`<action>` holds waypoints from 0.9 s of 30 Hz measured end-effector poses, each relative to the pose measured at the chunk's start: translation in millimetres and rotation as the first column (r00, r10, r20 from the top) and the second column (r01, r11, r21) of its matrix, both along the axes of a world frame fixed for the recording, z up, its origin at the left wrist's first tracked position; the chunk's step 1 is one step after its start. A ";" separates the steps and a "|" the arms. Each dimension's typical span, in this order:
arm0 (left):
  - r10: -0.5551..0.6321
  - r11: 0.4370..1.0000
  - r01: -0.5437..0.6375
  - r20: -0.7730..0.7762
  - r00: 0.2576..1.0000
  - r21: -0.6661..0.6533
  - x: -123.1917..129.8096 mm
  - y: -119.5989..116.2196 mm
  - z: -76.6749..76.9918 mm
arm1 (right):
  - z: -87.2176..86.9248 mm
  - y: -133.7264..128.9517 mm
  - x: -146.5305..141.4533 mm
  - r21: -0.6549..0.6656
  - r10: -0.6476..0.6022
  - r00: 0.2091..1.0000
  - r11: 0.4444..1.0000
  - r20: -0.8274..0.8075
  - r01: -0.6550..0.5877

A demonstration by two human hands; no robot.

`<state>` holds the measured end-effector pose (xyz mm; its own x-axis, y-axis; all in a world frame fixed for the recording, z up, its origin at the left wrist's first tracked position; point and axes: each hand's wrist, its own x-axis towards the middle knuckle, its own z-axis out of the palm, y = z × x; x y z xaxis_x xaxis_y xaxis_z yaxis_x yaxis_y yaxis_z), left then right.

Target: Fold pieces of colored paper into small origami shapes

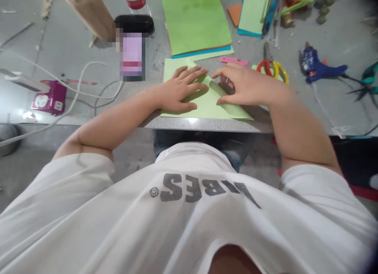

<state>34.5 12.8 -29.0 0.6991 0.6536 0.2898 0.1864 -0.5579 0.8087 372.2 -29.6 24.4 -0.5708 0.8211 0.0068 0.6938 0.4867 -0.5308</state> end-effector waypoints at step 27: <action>-0.084 0.963 0.162 -0.332 0.940 0.217 -8.0 -3.6 10.6 | -14.8 3.8 -10.8 -0.007 0.062 0.996 0.998 -0.070 -0.063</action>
<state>26.5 9.2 -18.3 0.8503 0.4960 0.1761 0.3280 -0.7610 0.5597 361.3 -25.8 9.6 -0.6193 0.7840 0.0412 0.6234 0.5230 -0.5812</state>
